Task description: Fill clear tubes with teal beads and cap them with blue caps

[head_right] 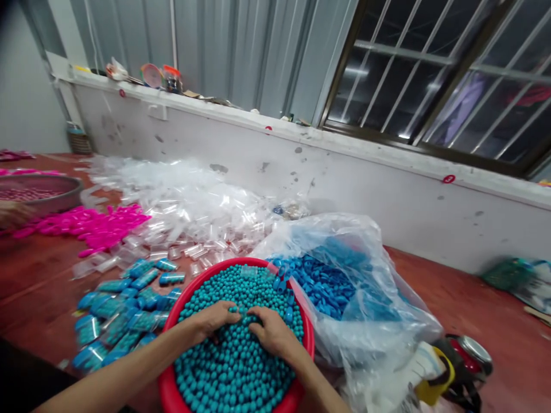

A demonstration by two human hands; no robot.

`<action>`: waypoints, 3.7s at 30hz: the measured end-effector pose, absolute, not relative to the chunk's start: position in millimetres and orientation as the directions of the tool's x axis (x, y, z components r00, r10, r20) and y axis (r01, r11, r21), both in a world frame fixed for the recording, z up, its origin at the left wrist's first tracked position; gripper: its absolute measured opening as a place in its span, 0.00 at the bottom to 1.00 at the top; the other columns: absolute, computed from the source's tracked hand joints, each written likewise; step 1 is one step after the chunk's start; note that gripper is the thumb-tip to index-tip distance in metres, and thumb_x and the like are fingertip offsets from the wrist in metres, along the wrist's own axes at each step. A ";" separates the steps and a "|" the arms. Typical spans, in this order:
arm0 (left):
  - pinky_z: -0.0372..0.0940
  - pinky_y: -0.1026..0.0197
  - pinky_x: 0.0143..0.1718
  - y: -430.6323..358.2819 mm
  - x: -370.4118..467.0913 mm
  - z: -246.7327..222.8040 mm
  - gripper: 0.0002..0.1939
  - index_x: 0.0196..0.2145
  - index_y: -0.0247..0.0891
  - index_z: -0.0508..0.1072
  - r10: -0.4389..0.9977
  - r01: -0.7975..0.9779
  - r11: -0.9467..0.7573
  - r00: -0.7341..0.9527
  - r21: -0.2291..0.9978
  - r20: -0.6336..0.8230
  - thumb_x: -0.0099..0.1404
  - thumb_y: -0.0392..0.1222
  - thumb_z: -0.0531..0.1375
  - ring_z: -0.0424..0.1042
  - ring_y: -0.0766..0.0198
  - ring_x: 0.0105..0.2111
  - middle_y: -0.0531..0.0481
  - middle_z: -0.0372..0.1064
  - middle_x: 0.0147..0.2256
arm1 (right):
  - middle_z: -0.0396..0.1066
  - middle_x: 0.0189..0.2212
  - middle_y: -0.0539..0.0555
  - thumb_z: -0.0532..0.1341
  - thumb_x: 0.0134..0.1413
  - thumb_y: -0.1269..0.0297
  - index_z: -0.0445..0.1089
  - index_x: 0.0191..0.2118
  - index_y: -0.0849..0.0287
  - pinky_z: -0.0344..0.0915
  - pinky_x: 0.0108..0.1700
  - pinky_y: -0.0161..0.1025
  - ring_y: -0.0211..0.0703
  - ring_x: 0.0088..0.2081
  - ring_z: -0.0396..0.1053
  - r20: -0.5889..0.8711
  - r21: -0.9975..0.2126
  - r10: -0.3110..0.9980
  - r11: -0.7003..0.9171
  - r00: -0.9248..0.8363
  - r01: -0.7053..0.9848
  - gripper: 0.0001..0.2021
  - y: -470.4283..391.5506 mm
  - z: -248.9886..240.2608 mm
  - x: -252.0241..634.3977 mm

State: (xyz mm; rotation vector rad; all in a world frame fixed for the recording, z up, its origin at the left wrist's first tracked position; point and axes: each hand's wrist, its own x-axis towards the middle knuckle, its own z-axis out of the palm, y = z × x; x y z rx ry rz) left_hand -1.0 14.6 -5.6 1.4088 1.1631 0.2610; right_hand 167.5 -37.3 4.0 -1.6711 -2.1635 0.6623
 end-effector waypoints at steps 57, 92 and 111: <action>0.52 0.65 0.31 8.3 8.8 1.3 0.11 0.33 0.37 0.66 0.730 -0.050 0.350 0.640 0.935 -0.239 0.54 0.45 0.58 0.62 0.68 0.30 0.56 0.64 0.28 | 0.70 0.39 0.55 0.52 0.52 0.63 0.65 0.47 0.60 0.62 0.44 0.41 0.46 0.41 0.67 0.240 -0.783 0.967 0.140 0.087 0.607 0.17 -42.9 21.1 176.3; 0.55 0.70 0.12 -17.3 6.4 -6.9 0.29 0.53 0.37 0.51 0.799 -0.130 0.250 0.587 0.960 -0.129 0.56 0.47 0.54 0.63 0.72 0.13 0.56 0.64 0.23 | 0.52 0.18 0.44 0.49 0.56 0.58 0.63 0.37 0.57 0.53 0.20 0.31 0.34 0.19 0.52 0.116 -0.893 0.993 0.109 -0.011 0.437 0.11 -43.9 16.0 153.3; 0.51 0.71 0.10 -15.0 0.8 -3.2 0.23 0.48 0.38 0.57 0.815 -0.040 0.253 0.547 0.967 -0.191 0.55 0.47 0.53 0.57 0.73 0.09 0.61 0.59 0.16 | 0.61 0.24 0.46 0.56 0.47 0.67 0.68 0.38 0.57 0.60 0.25 0.31 0.33 0.23 0.60 0.044 -0.927 0.985 0.104 -0.169 0.360 0.10 -44.9 22.6 163.3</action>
